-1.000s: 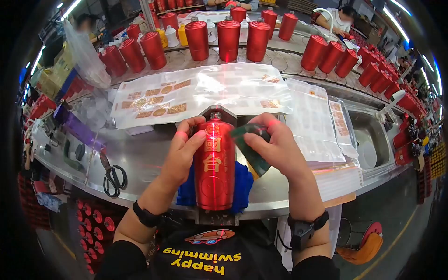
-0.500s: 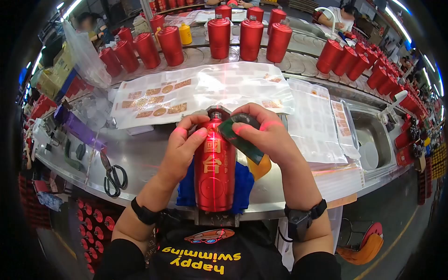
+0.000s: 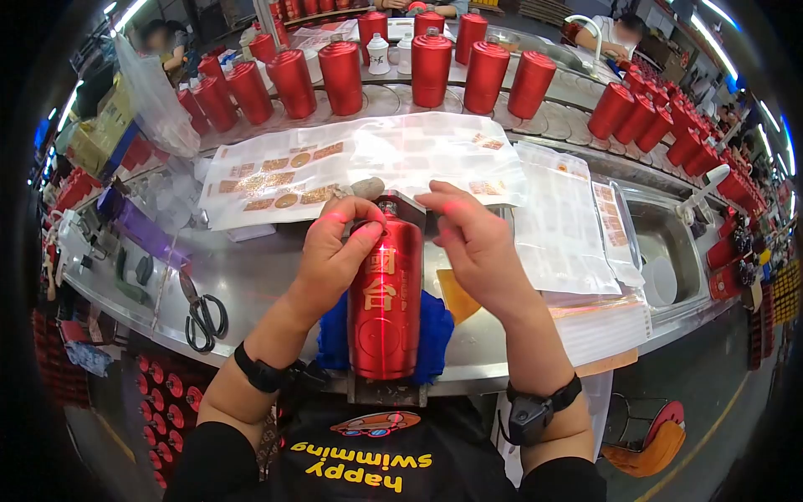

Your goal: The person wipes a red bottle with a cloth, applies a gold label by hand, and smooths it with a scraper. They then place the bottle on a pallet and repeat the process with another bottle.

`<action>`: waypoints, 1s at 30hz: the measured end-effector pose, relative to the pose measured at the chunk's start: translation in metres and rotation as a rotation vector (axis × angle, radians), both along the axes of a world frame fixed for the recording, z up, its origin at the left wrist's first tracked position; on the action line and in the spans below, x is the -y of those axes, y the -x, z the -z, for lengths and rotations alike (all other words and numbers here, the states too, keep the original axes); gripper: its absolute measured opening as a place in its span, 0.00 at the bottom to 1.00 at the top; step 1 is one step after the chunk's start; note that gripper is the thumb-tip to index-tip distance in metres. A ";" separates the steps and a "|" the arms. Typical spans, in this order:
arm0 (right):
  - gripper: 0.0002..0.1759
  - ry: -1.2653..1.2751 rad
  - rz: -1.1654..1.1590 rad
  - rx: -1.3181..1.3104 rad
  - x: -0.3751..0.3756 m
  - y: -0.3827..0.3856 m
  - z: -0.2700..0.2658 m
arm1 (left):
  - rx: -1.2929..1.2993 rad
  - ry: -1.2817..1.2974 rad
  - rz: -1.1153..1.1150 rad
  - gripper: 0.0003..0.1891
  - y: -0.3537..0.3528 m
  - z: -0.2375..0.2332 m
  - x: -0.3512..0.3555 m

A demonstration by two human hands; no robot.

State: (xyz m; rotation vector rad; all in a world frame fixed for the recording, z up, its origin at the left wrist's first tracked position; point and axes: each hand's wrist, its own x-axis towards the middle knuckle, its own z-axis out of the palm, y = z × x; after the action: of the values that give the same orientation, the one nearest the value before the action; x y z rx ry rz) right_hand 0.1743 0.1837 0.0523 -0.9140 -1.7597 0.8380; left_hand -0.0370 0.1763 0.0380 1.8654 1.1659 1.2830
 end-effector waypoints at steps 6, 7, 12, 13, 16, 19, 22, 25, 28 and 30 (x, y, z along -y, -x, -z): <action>0.10 -0.103 0.012 0.235 0.002 0.019 -0.003 | -0.019 -0.029 -0.032 0.07 -0.002 0.002 -0.001; 0.09 -0.127 0.049 0.205 0.001 0.024 0.000 | -0.026 -0.031 -0.037 0.07 -0.002 0.003 -0.002; 0.07 -0.127 0.085 0.186 -0.003 0.032 0.004 | 0.227 0.091 0.002 0.10 -0.001 0.016 -0.002; 0.07 -0.126 0.086 0.178 -0.003 0.033 0.004 | 0.302 0.130 0.016 0.11 -0.001 0.018 0.001; 0.07 -0.110 0.105 0.172 -0.004 0.034 0.006 | 0.401 0.159 0.042 0.13 -0.003 0.018 0.010; 0.06 -0.155 0.125 0.211 -0.004 0.034 0.008 | 0.374 0.121 0.016 0.15 -0.004 0.024 0.013; 0.06 -0.199 0.137 0.225 -0.006 0.031 0.012 | 0.335 0.150 -0.001 0.17 -0.002 0.026 0.011; 0.09 -0.197 0.181 0.208 -0.001 0.029 0.009 | 0.458 0.217 0.013 0.17 -0.004 0.025 0.011; 0.15 -0.270 0.233 0.090 0.004 0.023 0.012 | 0.320 -0.020 -0.099 0.18 -0.001 0.021 0.020; 0.19 -0.247 0.257 0.059 0.009 0.016 0.014 | 0.040 -0.275 -0.108 0.19 0.005 0.012 0.030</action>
State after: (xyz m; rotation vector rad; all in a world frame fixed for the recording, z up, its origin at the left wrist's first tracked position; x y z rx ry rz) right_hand 0.1587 0.1751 0.0386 -0.9803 -1.7048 0.4220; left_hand -0.0420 0.1459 0.0257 1.9807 1.1285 1.6022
